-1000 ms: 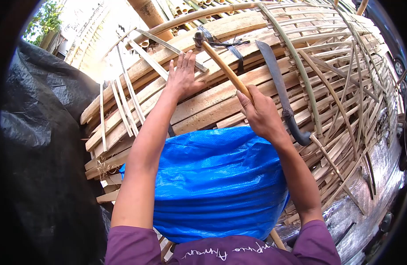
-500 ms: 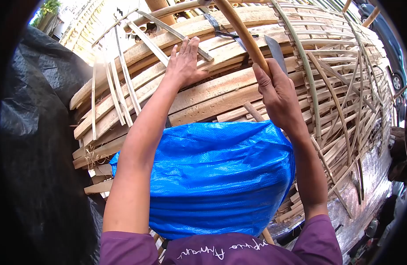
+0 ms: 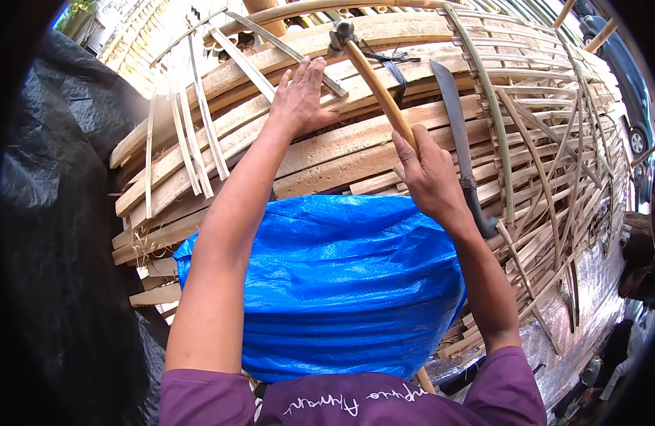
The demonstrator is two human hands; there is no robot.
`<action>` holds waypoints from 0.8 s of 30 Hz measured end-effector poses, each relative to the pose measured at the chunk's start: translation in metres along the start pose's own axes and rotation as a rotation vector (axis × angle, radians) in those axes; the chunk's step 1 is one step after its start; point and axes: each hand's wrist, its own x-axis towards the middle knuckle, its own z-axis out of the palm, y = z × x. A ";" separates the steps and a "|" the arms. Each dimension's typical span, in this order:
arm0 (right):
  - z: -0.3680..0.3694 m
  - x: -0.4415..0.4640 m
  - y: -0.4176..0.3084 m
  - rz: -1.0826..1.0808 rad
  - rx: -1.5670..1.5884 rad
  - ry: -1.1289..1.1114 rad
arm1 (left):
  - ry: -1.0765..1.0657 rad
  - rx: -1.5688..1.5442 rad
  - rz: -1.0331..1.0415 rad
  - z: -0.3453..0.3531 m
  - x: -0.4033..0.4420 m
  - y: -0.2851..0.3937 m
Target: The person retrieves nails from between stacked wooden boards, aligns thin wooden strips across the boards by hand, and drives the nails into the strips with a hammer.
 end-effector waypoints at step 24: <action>0.000 -0.013 0.006 0.077 0.060 -0.037 | 0.093 -0.090 0.034 0.005 0.000 -0.003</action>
